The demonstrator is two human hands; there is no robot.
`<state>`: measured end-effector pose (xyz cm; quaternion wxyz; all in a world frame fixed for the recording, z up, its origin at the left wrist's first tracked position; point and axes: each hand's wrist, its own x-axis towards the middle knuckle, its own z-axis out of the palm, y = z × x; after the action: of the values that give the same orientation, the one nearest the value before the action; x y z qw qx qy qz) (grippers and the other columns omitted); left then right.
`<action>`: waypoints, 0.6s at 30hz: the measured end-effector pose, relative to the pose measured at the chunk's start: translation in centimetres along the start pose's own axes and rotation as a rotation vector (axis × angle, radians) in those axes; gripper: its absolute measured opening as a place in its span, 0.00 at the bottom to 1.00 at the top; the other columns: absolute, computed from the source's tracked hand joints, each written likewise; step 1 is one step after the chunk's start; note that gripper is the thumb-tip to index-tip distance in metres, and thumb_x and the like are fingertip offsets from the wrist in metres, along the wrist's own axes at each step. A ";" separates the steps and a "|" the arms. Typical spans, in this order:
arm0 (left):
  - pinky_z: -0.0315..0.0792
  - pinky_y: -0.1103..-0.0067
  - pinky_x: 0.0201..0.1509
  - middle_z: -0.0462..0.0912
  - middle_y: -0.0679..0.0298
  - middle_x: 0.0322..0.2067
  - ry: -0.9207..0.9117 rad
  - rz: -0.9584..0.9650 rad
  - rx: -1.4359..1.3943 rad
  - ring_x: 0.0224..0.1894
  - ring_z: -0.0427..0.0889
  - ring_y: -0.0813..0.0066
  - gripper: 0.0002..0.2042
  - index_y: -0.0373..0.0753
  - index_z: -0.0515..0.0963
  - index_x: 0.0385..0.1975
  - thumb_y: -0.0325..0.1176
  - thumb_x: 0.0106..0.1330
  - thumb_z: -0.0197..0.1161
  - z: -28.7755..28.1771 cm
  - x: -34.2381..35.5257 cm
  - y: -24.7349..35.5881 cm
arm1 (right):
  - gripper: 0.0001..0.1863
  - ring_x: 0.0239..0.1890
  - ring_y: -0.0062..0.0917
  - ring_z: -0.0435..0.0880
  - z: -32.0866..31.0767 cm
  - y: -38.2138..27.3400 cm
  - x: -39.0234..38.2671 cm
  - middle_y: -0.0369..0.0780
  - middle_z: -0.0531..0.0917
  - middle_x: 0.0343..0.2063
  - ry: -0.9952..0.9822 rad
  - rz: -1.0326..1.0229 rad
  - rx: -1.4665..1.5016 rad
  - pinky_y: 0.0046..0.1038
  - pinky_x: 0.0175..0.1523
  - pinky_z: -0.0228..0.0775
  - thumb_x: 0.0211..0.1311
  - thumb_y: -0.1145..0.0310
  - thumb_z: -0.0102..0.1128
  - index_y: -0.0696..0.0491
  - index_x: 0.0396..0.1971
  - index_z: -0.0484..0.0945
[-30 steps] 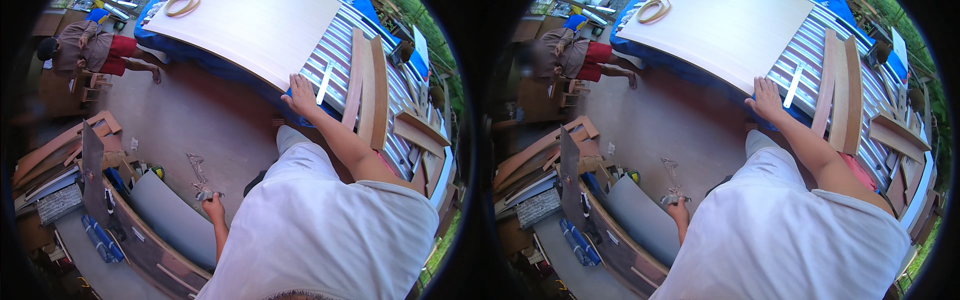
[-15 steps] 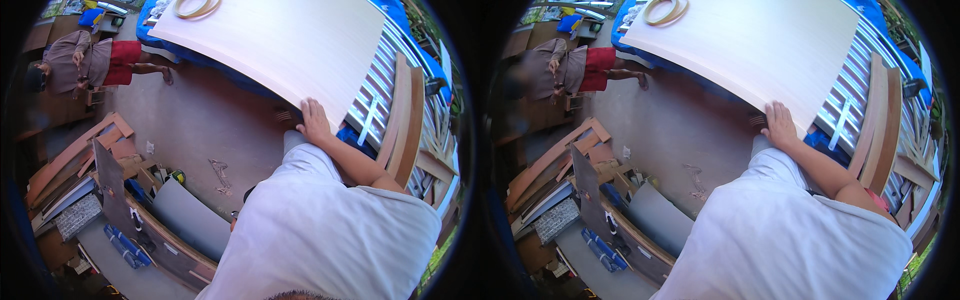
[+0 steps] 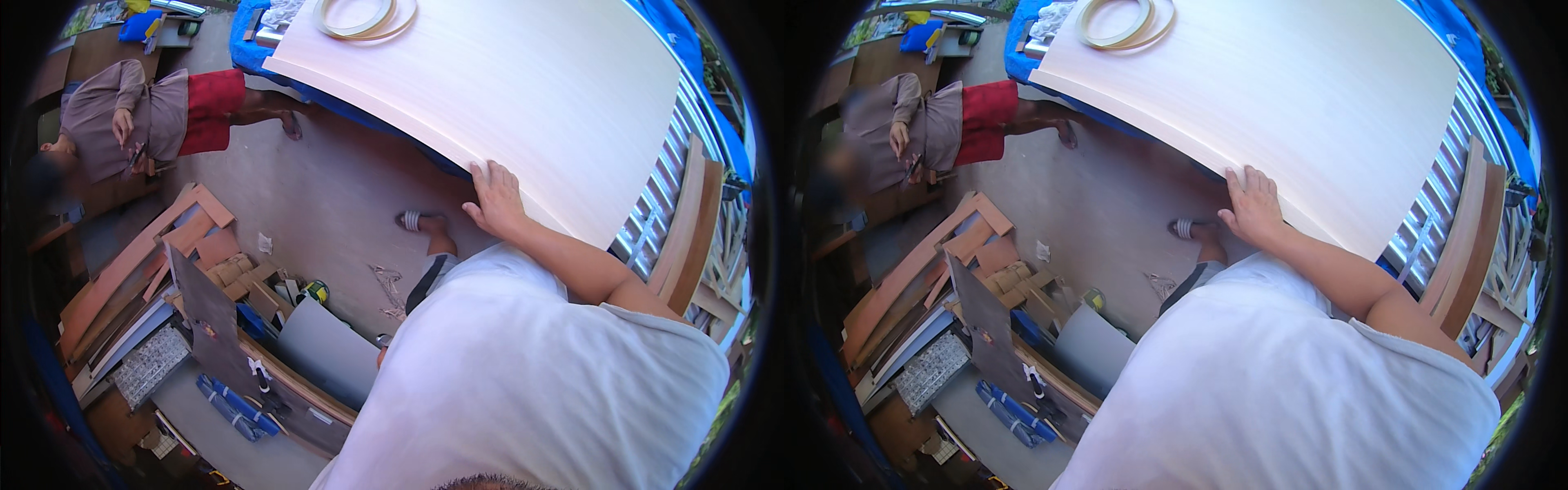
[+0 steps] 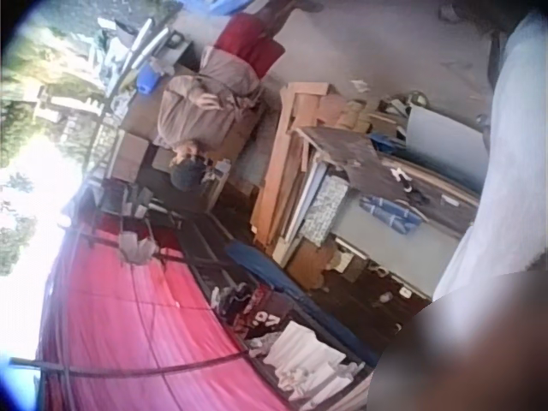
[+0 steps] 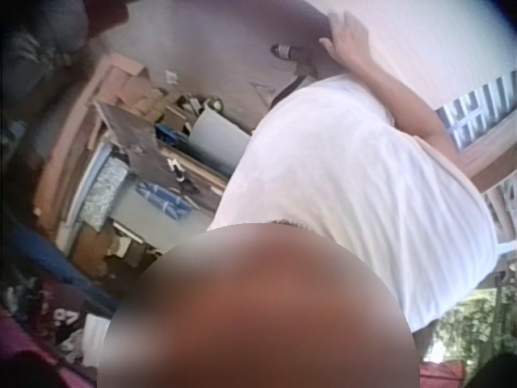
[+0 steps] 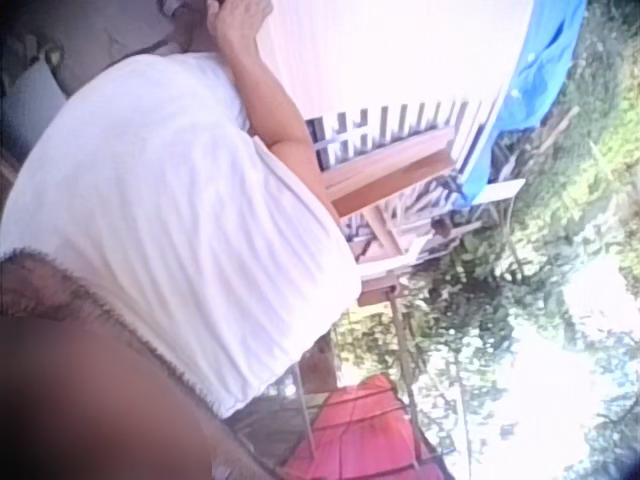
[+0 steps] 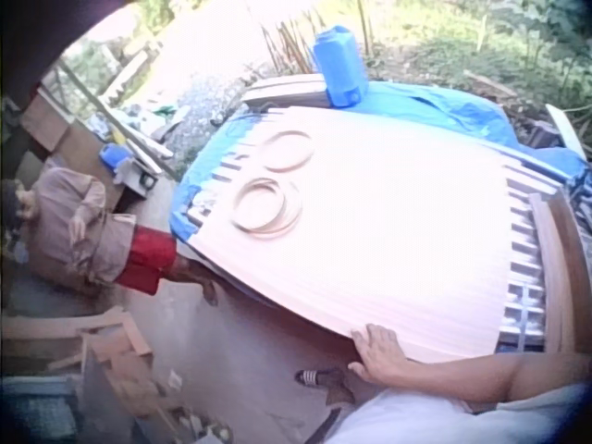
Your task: The person uses a utility knife to trim the edge of a large sheet of light-colored wood veneer on a workbench. They repeatedly score and peel away the excess veneer along the edge while a coworker assists by holding the sheet and using scissors.
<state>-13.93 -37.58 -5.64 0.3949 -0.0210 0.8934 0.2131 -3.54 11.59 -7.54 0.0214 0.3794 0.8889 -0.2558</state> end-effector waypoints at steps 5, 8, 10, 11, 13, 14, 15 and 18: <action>0.78 0.68 0.47 0.87 0.58 0.37 -0.044 0.036 -0.001 0.39 0.85 0.67 0.12 0.29 0.79 0.46 0.24 0.65 0.66 -3.9 6.9 1.8 | 0.45 0.66 0.49 0.66 0.4 -6.8 10.2 0.57 0.67 0.63 0.064 0.005 -0.029 0.48 0.66 0.59 0.62 0.48 0.66 0.53 0.75 0.60; 0.78 0.68 0.47 0.87 0.58 0.38 -0.084 0.059 0.008 0.39 0.85 0.67 0.12 0.29 0.79 0.47 0.24 0.65 0.66 -7.3 12.3 3.0 | 0.47 0.66 0.50 0.67 0.4 -12.4 17.5 0.57 0.68 0.63 0.036 0.076 -0.018 0.50 0.66 0.59 0.63 0.46 0.66 0.51 0.76 0.58; 0.78 0.69 0.47 0.87 0.58 0.38 -0.104 0.068 0.008 0.39 0.85 0.67 0.12 0.29 0.79 0.47 0.24 0.65 0.66 -10.1 15.9 4.0 | 0.46 0.65 0.48 0.67 0.3 -16.4 23.2 0.56 0.68 0.62 0.068 0.109 0.002 0.51 0.64 0.59 0.63 0.45 0.65 0.50 0.76 0.58; 0.78 0.69 0.47 0.87 0.58 0.38 -0.110 0.071 0.008 0.40 0.85 0.67 0.12 0.29 0.79 0.47 0.24 0.65 0.66 -11.5 17.6 4.4 | 0.46 0.65 0.48 0.67 0.4 -18.5 25.7 0.56 0.68 0.62 0.067 0.127 0.009 0.51 0.63 0.59 0.64 0.45 0.65 0.49 0.76 0.58; 0.78 0.69 0.47 0.87 0.58 0.38 -0.122 0.076 0.005 0.40 0.85 0.67 0.12 0.29 0.79 0.47 0.24 0.65 0.66 -14.8 20.7 5.4 | 0.45 0.66 0.47 0.66 0.7 -22.4 31.7 0.54 0.68 0.61 0.069 0.139 0.060 0.53 0.64 0.58 0.64 0.45 0.65 0.47 0.76 0.58; 0.78 0.69 0.47 0.87 0.58 0.38 -0.123 0.080 0.002 0.40 0.85 0.67 0.12 0.29 0.79 0.47 0.24 0.65 0.66 -16.5 22.0 6.1 | 0.45 0.68 0.48 0.65 0.8 -24.3 34.6 0.55 0.68 0.63 0.084 0.132 0.069 0.55 0.66 0.56 0.64 0.45 0.65 0.46 0.76 0.58; 0.78 0.69 0.47 0.87 0.58 0.38 -0.116 0.077 -0.008 0.40 0.85 0.67 0.12 0.29 0.79 0.47 0.24 0.65 0.66 -18.4 23.4 7.0 | 0.45 0.69 0.49 0.64 1.0 -26.3 37.3 0.55 0.67 0.65 0.105 0.123 0.077 0.57 0.68 0.54 0.64 0.44 0.65 0.45 0.76 0.58; 0.78 0.69 0.48 0.87 0.57 0.38 -0.028 0.041 -0.078 0.40 0.85 0.67 0.13 0.28 0.78 0.48 0.24 0.66 0.66 -24.0 27.2 10.2 | 0.46 0.80 0.55 0.46 1.7 -31.5 44.1 0.54 0.52 0.78 0.107 -0.031 0.104 0.65 0.77 0.33 0.65 0.41 0.62 0.42 0.78 0.54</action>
<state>-51.43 -34.32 -7.07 0.4017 -0.0150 0.8790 0.2563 -56.82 21.75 -5.44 -0.0501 0.3792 0.8801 -0.2814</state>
